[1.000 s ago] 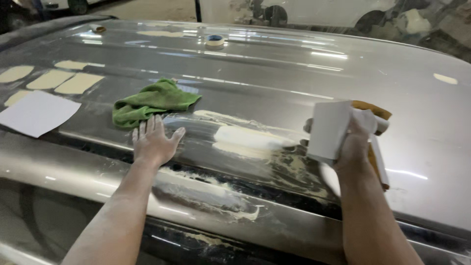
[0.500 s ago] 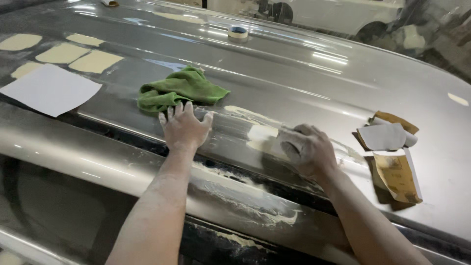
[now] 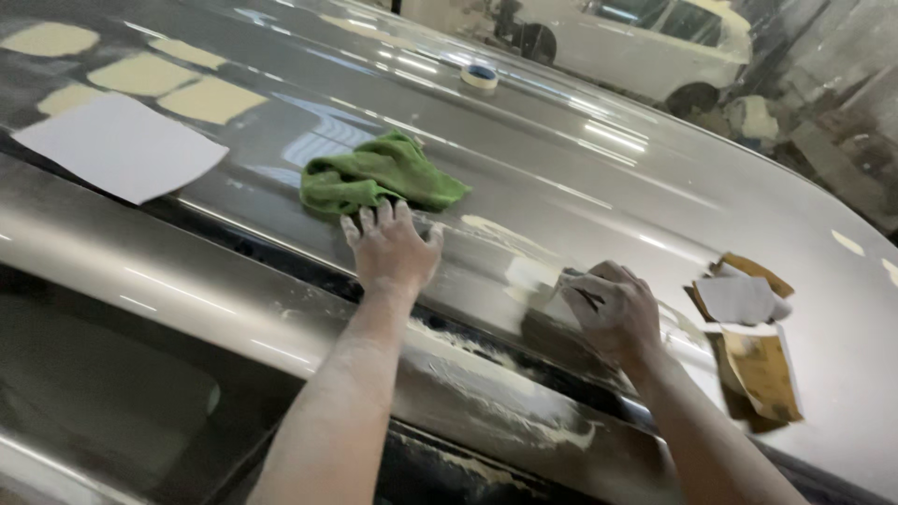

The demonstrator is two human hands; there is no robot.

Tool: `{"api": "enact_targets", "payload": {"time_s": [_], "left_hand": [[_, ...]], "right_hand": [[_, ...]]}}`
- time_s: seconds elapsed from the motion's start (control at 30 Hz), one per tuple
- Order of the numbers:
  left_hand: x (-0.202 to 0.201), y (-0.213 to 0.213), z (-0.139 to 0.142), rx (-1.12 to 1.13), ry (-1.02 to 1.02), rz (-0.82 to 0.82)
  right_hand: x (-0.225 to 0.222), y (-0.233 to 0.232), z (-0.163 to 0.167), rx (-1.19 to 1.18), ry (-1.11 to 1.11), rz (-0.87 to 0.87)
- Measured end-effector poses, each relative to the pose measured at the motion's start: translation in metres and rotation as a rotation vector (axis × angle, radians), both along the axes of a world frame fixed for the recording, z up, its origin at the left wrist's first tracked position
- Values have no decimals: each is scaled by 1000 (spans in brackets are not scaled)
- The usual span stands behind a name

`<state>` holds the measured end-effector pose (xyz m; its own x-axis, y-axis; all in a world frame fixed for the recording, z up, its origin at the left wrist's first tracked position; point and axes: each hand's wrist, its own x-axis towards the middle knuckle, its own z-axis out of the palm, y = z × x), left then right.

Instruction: The person sands a section of a car hood using a sanding block and sandpaper. They repeatedly rub the block over a localized area, occasionally adjusting the sandpaper and wiping away dust with a cloth.

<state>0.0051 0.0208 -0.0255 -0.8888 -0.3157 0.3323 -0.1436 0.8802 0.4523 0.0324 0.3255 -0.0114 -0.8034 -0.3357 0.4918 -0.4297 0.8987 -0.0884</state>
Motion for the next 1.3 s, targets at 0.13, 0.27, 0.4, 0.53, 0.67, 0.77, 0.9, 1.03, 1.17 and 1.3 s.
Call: {"api": "enact_targets", "payload": {"time_s": [0.13,0.27,0.4,0.53,0.67,0.77,0.9,1.03,1.17,1.3], "left_hand": [[1,0,0,10,-29,-4],[1,1,2,13,-8,-24],[2,2,4,19,-3,-12],[5,2,6,22,2,-27],[7,3,7,25,45,-48],[6,3,7,10,21,-27],[4,3,5,1,-18,-33],[2,3,1,-17,21,-46],[1,3,0,-1,13,-30],[1,4,2,1,4,-54]], "right_hand": [[-18,-10,-4,-83,86,92],[-15,-5,-8,-7,87,56],[-12,-9,-6,-21,33,113],[-19,-19,-5,-50,91,121],[-18,-18,-6,-38,5,56],[-15,-20,-7,12,80,101],[-19,-34,-6,-102,35,68],[-15,-41,-2,9,112,126],[-14,-45,-2,11,91,39],[-22,-51,-7,-4,122,66]]}}
